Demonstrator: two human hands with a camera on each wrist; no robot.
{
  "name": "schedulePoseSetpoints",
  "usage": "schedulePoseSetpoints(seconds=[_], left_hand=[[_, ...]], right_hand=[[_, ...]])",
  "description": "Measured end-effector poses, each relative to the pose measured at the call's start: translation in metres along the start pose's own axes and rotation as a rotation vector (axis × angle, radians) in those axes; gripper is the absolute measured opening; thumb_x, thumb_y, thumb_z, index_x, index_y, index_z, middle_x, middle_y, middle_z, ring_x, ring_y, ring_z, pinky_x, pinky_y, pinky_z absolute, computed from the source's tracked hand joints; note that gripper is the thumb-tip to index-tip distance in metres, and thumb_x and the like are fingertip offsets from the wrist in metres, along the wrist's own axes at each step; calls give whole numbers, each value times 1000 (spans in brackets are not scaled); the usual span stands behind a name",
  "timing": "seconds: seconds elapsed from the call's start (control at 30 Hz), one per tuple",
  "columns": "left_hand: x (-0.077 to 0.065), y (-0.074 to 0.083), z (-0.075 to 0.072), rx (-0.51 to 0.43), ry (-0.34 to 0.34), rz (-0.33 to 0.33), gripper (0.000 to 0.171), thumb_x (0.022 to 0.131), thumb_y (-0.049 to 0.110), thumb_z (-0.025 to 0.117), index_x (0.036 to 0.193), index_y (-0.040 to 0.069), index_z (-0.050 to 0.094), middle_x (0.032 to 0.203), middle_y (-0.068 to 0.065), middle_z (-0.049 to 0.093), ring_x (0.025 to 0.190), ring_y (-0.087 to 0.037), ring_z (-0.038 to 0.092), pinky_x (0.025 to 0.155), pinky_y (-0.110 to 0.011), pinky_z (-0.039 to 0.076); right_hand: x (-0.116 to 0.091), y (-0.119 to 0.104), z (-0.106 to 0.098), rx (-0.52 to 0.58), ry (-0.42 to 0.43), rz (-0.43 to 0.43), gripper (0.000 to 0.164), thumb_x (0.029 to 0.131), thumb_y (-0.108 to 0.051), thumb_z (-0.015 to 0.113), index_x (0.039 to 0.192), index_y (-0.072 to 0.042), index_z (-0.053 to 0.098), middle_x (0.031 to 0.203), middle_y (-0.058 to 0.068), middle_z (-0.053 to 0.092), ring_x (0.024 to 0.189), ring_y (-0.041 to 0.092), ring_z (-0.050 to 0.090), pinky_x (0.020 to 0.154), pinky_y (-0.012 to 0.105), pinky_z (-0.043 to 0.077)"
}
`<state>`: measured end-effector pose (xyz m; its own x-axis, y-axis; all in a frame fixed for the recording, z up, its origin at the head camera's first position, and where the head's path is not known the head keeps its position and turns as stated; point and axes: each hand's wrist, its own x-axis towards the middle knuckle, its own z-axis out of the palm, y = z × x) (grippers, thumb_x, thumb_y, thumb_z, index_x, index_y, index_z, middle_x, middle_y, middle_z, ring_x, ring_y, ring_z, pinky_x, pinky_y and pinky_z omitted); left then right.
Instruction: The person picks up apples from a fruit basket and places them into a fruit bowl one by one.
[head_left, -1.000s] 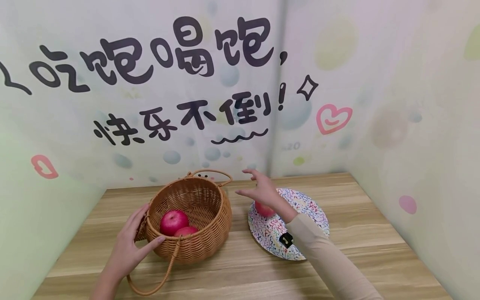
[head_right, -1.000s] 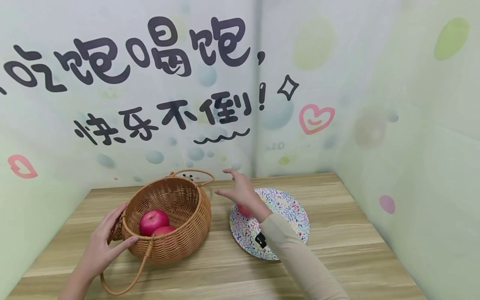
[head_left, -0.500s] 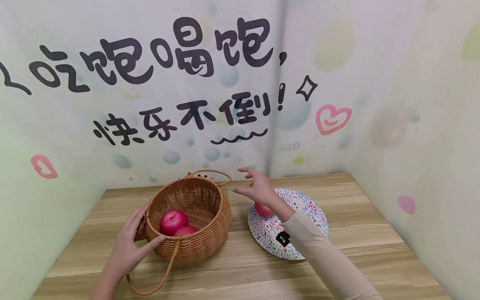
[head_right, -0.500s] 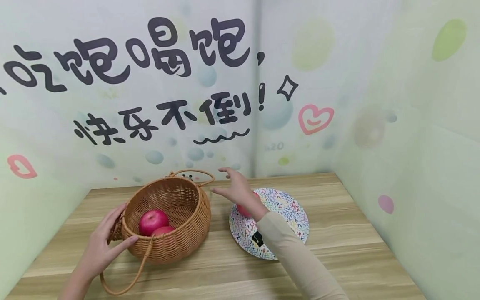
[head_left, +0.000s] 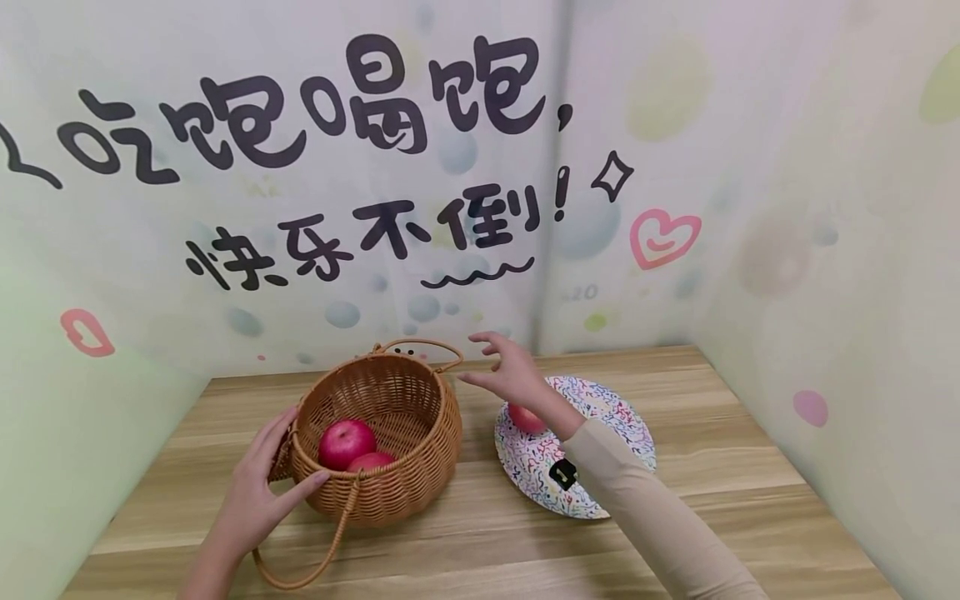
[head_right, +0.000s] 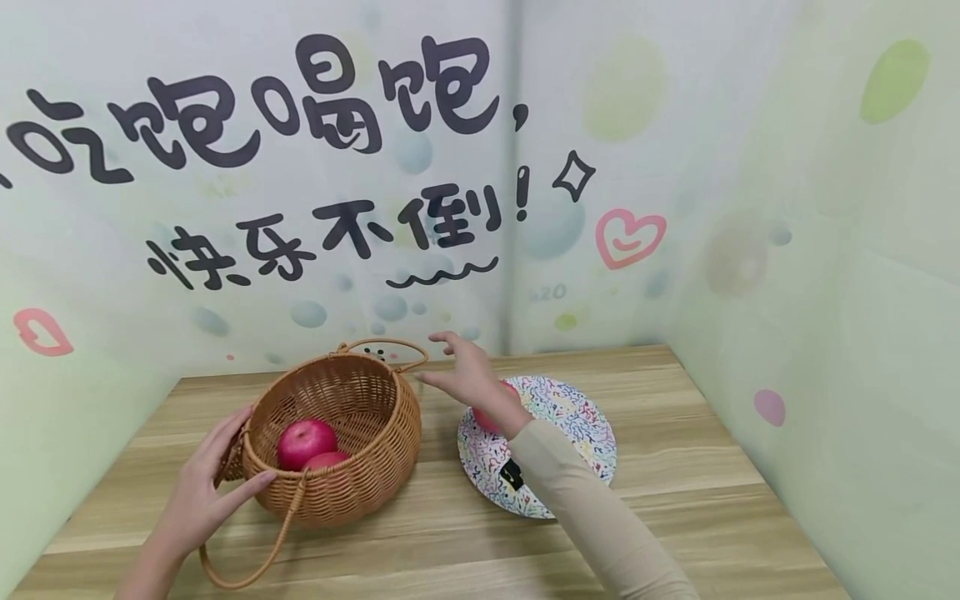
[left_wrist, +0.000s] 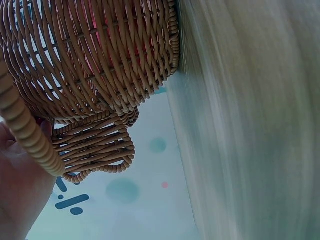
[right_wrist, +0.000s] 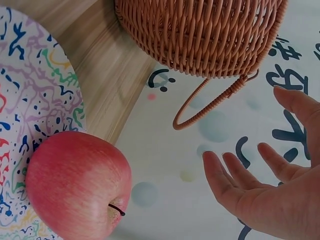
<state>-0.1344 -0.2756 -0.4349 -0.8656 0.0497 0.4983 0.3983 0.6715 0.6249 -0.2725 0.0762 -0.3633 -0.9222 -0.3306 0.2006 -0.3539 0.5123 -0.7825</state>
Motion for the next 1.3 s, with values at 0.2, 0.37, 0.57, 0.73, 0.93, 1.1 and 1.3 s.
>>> schedulePoseSetpoints(seconds=[0.2, 0.37, 0.57, 0.73, 0.93, 1.1, 1.3], left_hand=[[1, 1, -1, 14, -8, -12, 95, 83, 15, 89, 164, 15, 39, 158, -16, 47, 131, -9, 49, 92, -4, 41], [1, 2, -1, 21, -11, -17, 96, 83, 15, 89, 164, 14, 39, 158, -17, 47, 129, -31, 53, 91, -5, 42], [1, 3, -2, 22, -12, -18, 97, 82, 16, 90, 165, 15, 39, 159, -17, 47, 130, -35, 52, 91, -4, 40], [2, 3, -2, 23, -14, -19, 97, 82, 16, 90, 165, 15, 39, 159, -18, 46, 132, -38, 52, 92, -3, 38], [1, 2, -2, 22, -14, -16, 97, 82, 16, 90, 165, 15, 39, 160, -18, 46, 132, -38, 52, 92, -3, 39], [1, 2, -1, 27, -16, -23, 95, 84, 17, 89, 165, 14, 38, 160, -17, 46, 133, -28, 52, 92, -4, 40], [0, 2, 0, 27, -12, -21, 94, 85, 17, 88, 165, 15, 38, 159, -18, 46, 133, -14, 49, 92, -4, 41]], right_hand=[[2, -5, 2, 5, -11, -14, 61, 92, -20, 83, 147, -5, 58, 142, 26, 61, 121, 47, 65, 94, 51, 60], [4, -10, 5, 12, -30, -6, 63, 93, -21, 83, 149, -8, 57, 146, 24, 60, 124, 47, 63, 95, 52, 59], [5, -16, 6, 1, -39, -8, 62, 93, -21, 83, 148, -9, 58, 143, 24, 62, 124, 47, 63, 93, 49, 60], [5, -24, 7, -6, -43, -20, 62, 92, -22, 84, 147, -9, 59, 144, 22, 62, 125, 43, 64, 95, 48, 59], [7, -27, 10, -17, -43, -35, 61, 92, -22, 84, 146, -9, 60, 140, 22, 64, 119, 42, 67, 94, 47, 60], [6, -32, 12, -16, -45, -36, 60, 92, -22, 84, 145, -9, 61, 136, 23, 65, 111, 41, 69, 89, 45, 61], [5, -38, 13, -6, -59, -45, 60, 91, -23, 84, 145, -9, 61, 134, 25, 65, 107, 41, 70, 81, 39, 60]])
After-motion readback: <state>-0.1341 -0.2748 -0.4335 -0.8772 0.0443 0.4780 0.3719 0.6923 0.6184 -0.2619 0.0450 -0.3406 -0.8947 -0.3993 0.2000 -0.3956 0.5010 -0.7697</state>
